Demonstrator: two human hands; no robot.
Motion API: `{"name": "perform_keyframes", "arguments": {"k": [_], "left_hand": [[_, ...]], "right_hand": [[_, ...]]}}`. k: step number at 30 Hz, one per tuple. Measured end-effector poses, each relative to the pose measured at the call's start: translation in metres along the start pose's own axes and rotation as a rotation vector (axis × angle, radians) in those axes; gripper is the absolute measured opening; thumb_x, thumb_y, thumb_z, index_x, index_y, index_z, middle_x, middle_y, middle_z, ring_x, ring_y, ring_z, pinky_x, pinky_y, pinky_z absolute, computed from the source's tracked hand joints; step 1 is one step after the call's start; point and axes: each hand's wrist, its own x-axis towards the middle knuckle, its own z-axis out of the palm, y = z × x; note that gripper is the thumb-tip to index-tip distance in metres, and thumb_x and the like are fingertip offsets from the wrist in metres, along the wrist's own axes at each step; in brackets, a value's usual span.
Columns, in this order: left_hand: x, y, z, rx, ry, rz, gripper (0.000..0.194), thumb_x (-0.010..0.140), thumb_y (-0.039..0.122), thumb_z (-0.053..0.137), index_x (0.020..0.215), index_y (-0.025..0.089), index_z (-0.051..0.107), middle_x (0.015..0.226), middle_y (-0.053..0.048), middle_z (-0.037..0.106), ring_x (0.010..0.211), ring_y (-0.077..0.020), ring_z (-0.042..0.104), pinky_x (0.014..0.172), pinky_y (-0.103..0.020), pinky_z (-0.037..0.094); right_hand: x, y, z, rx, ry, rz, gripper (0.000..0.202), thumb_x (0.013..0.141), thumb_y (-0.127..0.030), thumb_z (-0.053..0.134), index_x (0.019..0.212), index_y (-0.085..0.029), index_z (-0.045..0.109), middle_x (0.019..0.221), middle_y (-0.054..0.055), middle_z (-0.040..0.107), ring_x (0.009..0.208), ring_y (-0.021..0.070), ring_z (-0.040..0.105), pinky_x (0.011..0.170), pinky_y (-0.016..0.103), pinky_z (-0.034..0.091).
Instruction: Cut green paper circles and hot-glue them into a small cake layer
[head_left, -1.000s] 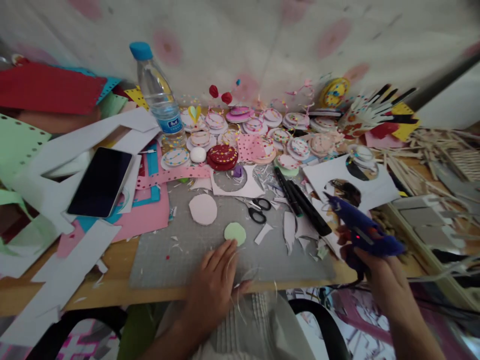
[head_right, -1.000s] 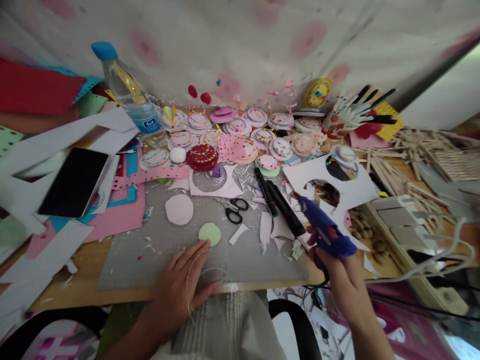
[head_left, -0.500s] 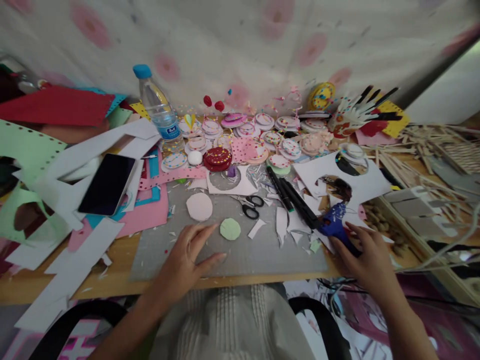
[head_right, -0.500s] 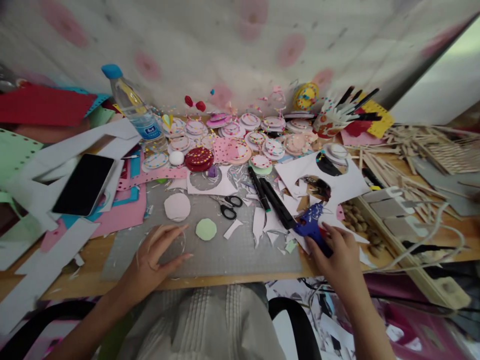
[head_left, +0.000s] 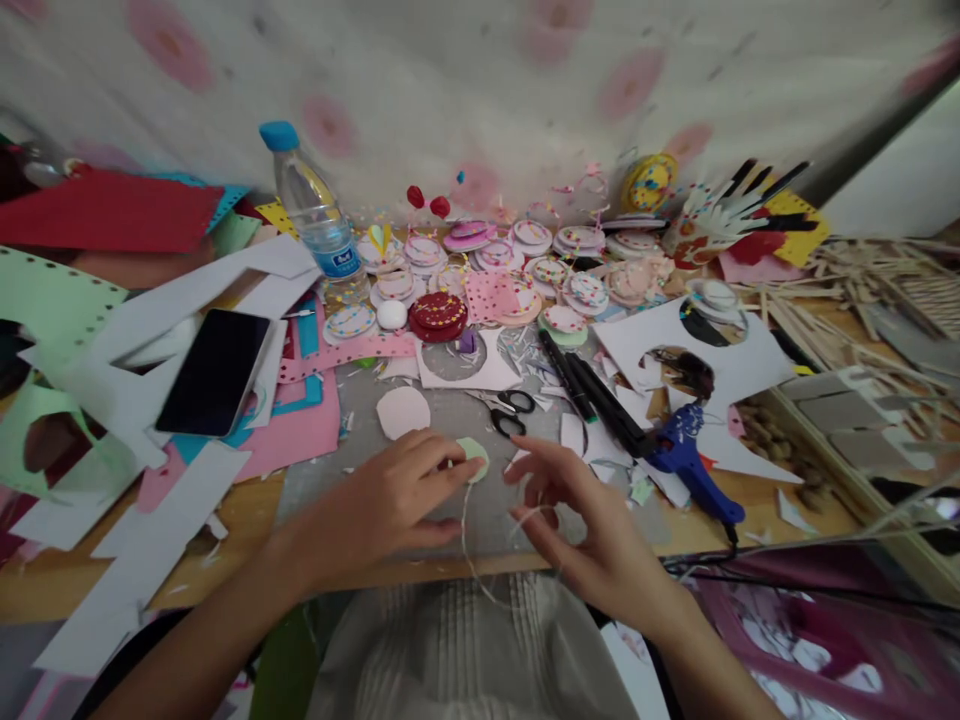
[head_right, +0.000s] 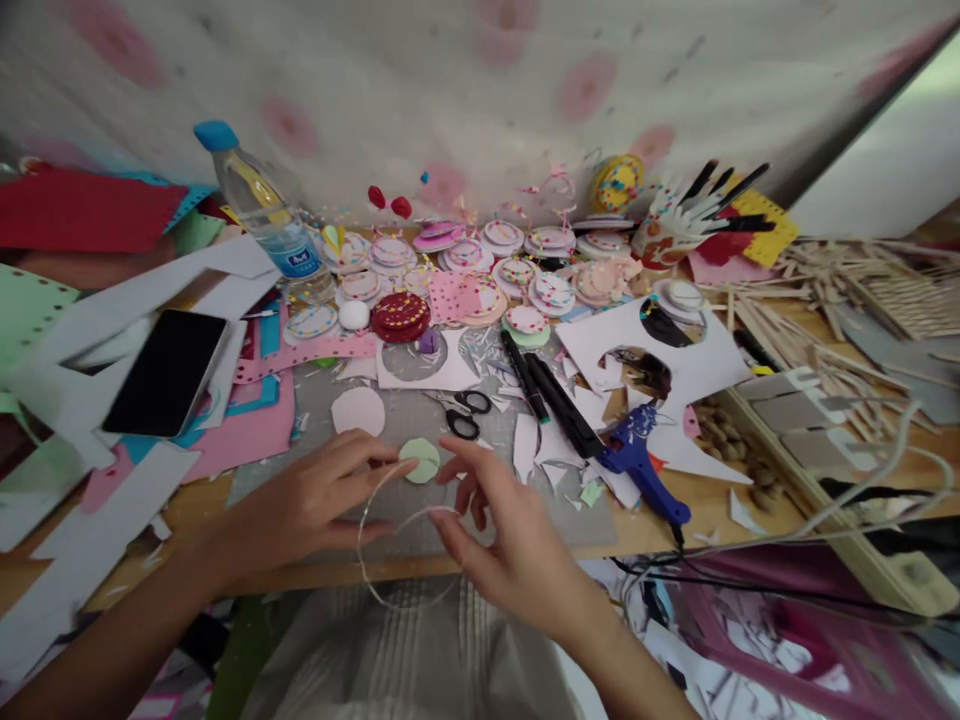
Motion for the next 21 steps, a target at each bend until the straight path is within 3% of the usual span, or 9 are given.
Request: {"name": "perform_keyframes", "arguments": {"k": [3, 5, 7, 9, 11, 13, 16, 21], "left_hand": [[0.003, -0.001, -0.003, -0.080, -0.031, 0.052, 0.043, 0.089, 0.031, 0.061, 0.126, 0.010, 0.056, 0.110, -0.015, 0.062, 0.106, -0.0269, 0.055, 0.096, -0.041, 0.046], [0.002, -0.002, 0.000, -0.217, 0.002, -0.003, 0.051, 0.086, 0.035, 0.064, 0.131, 0.014, 0.054, 0.115, -0.015, 0.062, 0.110, -0.0267, 0.055, 0.099, -0.040, 0.045], [-0.004, -0.003, 0.006, -0.434, 0.113, -0.211, 0.057, 0.085, 0.037, 0.066, 0.137, 0.021, 0.049, 0.126, -0.012, 0.059, 0.117, -0.0258, 0.055, 0.102, -0.038, 0.043], [-0.012, -0.003, 0.015, -0.713, 0.286, -0.550, 0.051, 0.089, 0.041, 0.060, 0.136, 0.026, 0.050, 0.133, -0.010, 0.058, 0.120, -0.0255, 0.055, 0.104, -0.038, 0.043], [-0.020, -0.001, 0.024, -1.001, 0.420, -0.866, 0.042, 0.091, 0.044, 0.054, 0.128, 0.024, 0.057, 0.131, -0.010, 0.061, 0.120, -0.0265, 0.057, 0.105, -0.040, 0.043], [-0.025, 0.001, 0.033, -1.245, 0.456, -1.032, 0.042, 0.089, 0.045, 0.058, 0.123, 0.019, 0.061, 0.128, -0.011, 0.063, 0.121, -0.0285, 0.057, 0.108, -0.042, 0.041], [-0.023, 0.004, 0.038, -1.485, 0.488, -1.083, 0.045, 0.083, 0.038, 0.067, 0.121, 0.014, 0.061, 0.126, -0.014, 0.065, 0.122, -0.0302, 0.057, 0.111, -0.044, 0.039], [-0.008, 0.005, 0.034, -1.628, 0.550, -1.111, 0.044, 0.077, 0.029, 0.073, 0.114, 0.009, 0.063, 0.117, -0.017, 0.069, 0.118, -0.0320, 0.060, 0.109, -0.045, 0.041]], "right_hand": [[0.008, -0.001, 0.001, -0.052, -0.018, 0.005, 0.014, 0.095, -0.021, 0.050, 0.108, -0.023, 0.056, 0.074, -0.001, 0.061, 0.060, 0.0108, 0.055, 0.055, 0.020, 0.043], [0.010, 0.001, -0.002, -0.067, 0.026, 0.007, 0.011, 0.096, -0.021, 0.048, 0.093, -0.021, 0.059, 0.067, -0.002, 0.059, 0.058, 0.0100, 0.054, 0.056, 0.020, 0.042], [0.009, 0.007, -0.005, 0.018, 0.114, 0.078, 0.018, 0.098, -0.025, 0.045, 0.087, -0.020, 0.059, 0.065, -0.002, 0.057, 0.054, 0.0096, 0.052, 0.053, 0.020, 0.042], [0.006, 0.014, -0.005, 0.191, 0.195, 0.199, 0.025, 0.099, -0.031, 0.044, 0.082, -0.020, 0.058, 0.063, -0.002, 0.056, 0.050, 0.0098, 0.050, 0.047, 0.020, 0.041], [0.001, 0.021, 0.001, 0.371, 0.220, 0.306, 0.028, 0.098, -0.037, 0.045, 0.082, -0.019, 0.059, 0.060, -0.002, 0.056, 0.047, 0.0105, 0.051, 0.043, 0.020, 0.041], [-0.002, 0.027, 0.010, 0.495, 0.218, 0.379, 0.029, 0.096, -0.041, 0.048, 0.083, -0.018, 0.060, 0.059, -0.001, 0.058, 0.046, 0.0108, 0.053, 0.042, 0.020, 0.042], [-0.002, 0.031, 0.026, 0.586, 0.224, 0.452, 0.032, 0.093, -0.046, 0.052, 0.077, -0.019, 0.058, 0.066, 0.003, 0.066, 0.044, 0.0101, 0.054, 0.044, 0.021, 0.045], [0.005, 0.033, 0.037, 0.644, 0.245, 0.508, 0.036, 0.089, -0.051, 0.057, 0.073, -0.018, 0.055, 0.070, 0.005, 0.070, 0.043, 0.0090, 0.054, 0.044, 0.021, 0.046]]}}
